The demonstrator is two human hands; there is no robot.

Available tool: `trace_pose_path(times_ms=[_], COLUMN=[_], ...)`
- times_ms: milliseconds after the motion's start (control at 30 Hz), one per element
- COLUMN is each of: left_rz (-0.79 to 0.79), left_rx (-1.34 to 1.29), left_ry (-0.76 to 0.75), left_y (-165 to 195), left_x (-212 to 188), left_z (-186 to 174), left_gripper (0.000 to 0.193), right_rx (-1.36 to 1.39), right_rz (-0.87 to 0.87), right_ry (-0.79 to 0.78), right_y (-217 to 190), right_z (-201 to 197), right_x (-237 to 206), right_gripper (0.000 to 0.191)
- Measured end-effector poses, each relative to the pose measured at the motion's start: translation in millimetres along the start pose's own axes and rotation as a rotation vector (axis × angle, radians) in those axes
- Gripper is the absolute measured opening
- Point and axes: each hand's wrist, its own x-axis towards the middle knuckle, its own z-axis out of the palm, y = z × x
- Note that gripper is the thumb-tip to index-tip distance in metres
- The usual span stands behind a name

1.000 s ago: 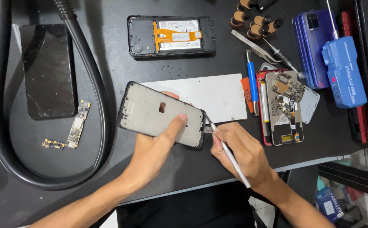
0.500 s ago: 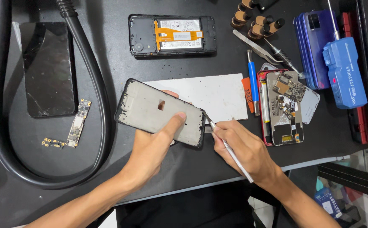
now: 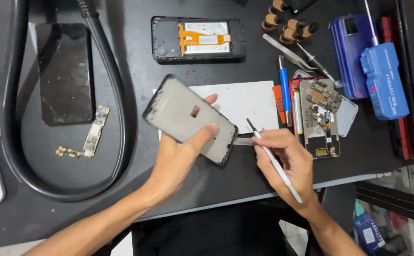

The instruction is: The person uses a white plastic spudger and a blue electric screwdriver to pry and unscrew the back cover of a disassembled smartphone. The person repeatedly works along the edges of the phone to loosen the cover.

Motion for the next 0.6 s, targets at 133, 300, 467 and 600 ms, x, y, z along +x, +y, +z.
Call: trace_pose_path(times_ms=[133, 300, 467, 600], left_rz=[0.021, -0.035, 0.073, 0.205], left_rx=[-0.046, 0.02, 0.025, 0.161], left_ry=[0.009, 0.185, 0.357, 0.304], left_y=[5.1, 1.3, -12.9, -18.8], left_x=[2.1, -3.0, -29.9, -46.0], left_z=[3.8, 0.2, 2.0, 5.0], left_gripper=[0.044, 0.031, 0.028, 0.02], right_rx=[0.193, 0.23, 0.234, 0.153], right_rz=[0.185, 0.278, 0.218, 0.175], right_ry=[0.031, 0.039, -0.019, -0.068], right_y=[4.5, 5.9, 3.5, -0.5], right_z=[-3.8, -2.9, 5.0, 9.8], right_x=[-18.9, -27.2, -29.2, -31.2], right_gripper=[0.018, 0.02, 0.016, 0.016])
